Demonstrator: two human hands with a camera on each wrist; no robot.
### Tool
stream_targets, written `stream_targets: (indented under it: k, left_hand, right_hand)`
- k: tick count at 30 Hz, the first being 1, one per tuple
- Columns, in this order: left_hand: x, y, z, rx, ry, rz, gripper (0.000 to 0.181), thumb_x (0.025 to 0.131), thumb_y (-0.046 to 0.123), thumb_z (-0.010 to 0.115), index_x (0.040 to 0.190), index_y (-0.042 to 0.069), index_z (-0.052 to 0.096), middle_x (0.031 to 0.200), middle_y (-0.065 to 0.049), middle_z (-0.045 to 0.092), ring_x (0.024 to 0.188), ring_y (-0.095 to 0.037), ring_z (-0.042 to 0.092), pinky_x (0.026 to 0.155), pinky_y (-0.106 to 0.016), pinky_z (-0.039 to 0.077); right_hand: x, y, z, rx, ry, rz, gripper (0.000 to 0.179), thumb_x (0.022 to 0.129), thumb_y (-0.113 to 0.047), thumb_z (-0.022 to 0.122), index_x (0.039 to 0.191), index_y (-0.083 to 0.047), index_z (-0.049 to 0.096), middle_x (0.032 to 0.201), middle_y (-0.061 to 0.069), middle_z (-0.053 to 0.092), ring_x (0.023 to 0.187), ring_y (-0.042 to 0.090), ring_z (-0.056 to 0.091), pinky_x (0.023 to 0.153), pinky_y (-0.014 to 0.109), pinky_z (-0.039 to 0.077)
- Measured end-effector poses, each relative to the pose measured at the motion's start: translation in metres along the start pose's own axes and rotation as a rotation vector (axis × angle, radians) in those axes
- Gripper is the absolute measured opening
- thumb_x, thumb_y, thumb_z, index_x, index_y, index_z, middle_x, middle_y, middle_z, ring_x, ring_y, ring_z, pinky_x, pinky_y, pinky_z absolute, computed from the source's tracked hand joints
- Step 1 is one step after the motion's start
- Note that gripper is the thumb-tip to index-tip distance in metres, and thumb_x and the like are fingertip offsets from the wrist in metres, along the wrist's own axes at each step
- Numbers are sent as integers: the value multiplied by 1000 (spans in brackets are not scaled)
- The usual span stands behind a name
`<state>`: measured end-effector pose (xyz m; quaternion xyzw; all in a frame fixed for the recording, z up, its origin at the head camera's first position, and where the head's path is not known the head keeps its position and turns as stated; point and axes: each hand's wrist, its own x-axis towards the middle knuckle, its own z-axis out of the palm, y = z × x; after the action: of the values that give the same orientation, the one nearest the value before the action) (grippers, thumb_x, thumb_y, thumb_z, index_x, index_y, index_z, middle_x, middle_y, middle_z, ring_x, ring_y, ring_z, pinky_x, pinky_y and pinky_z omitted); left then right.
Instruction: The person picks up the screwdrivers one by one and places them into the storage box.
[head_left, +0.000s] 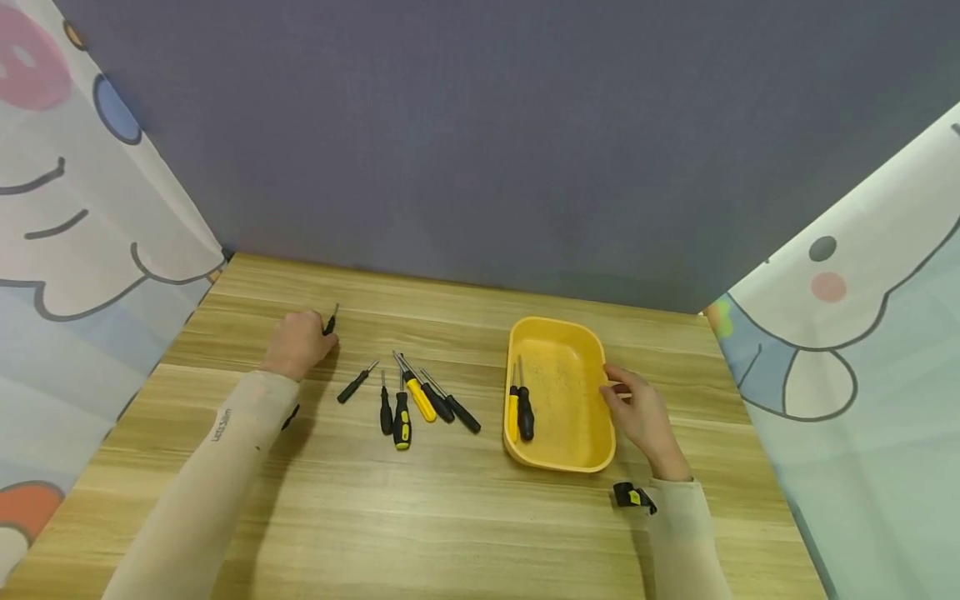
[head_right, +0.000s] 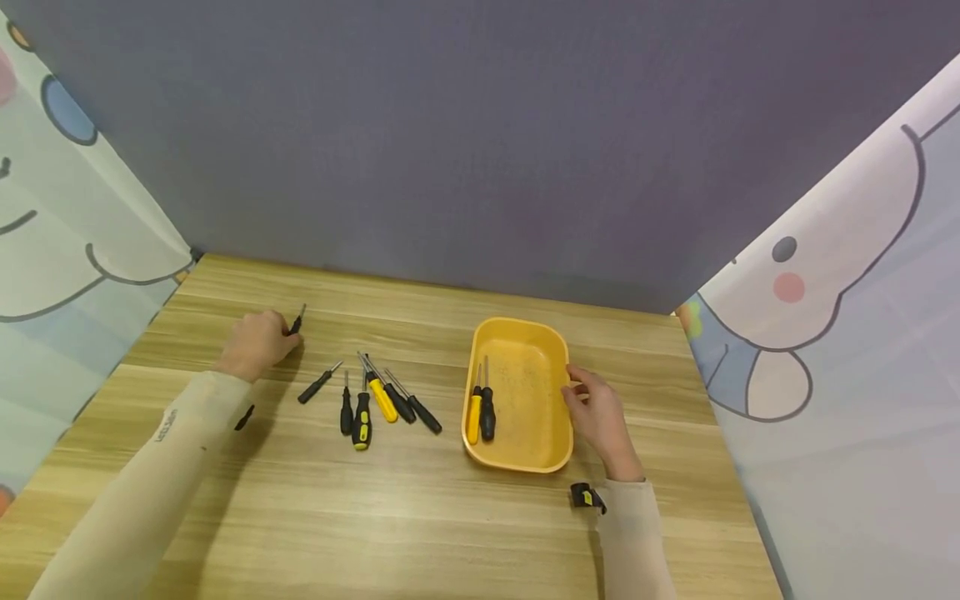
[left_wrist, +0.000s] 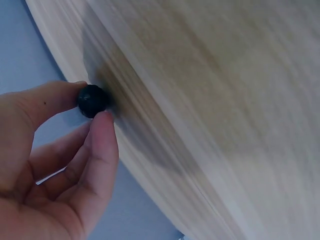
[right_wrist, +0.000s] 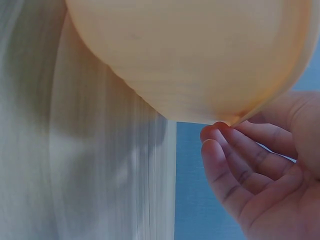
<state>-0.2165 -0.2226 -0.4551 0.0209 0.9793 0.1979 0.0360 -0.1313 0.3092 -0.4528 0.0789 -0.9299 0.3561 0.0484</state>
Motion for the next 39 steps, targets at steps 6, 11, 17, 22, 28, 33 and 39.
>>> stream_targets:
  k: [6,11,17,22,28,33,39]
  left_hand:
    - [3,-2,0,-20,-35,-2,38,92,14,69,61,7,49,53,-4,47,45,-16,43,44,-30,37]
    - [4,-2,-1,-21,-24,10,36,92,13,69,62,7,49,53,-4,49,46,-16,44,44,-30,38]
    - [2,1,-2,-23,-44,13,38,93,14,68,61,8,48,53,-3,47,45,-14,42,44,-29,37]
    - [-2,12,-6,-23,-46,33,38,93,18,68,61,10,50,54,-2,49,48,-15,43,46,-30,36]
    - [-6,41,-15,-61,-62,104,38,93,19,69,59,11,54,50,2,45,45,-11,38,44,-27,31]
    - [-12,73,-24,-85,-33,190,38,90,16,71,57,11,53,49,4,41,44,-10,34,45,-27,29]
    - [-22,110,-29,-84,-3,273,25,88,15,74,66,5,66,61,-2,58,48,-12,43,49,-29,38]
  right_hand:
    - [0,0,0,4,2,-3,38,98,-3,63,133,8,57,127,26,61,98,37,65,80,50,55]
    - [0,-1,0,2,-1,7,38,98,-4,62,134,8,57,129,26,60,99,37,65,81,51,55]
    - [1,-2,0,0,0,11,37,99,-5,62,134,7,57,128,25,61,99,36,65,82,51,55]
    - [0,-2,0,2,-2,7,37,99,-5,62,134,7,57,128,25,61,99,36,65,81,50,55]
    - [0,-2,-1,5,4,7,37,99,-5,62,134,7,57,128,25,61,99,37,65,82,50,55]
    - [1,-2,-1,14,0,12,37,99,-5,62,134,7,57,129,25,60,100,36,64,82,51,55]
    - [1,-1,-1,12,-3,18,38,99,-6,62,134,7,57,130,25,60,100,36,65,83,51,54]
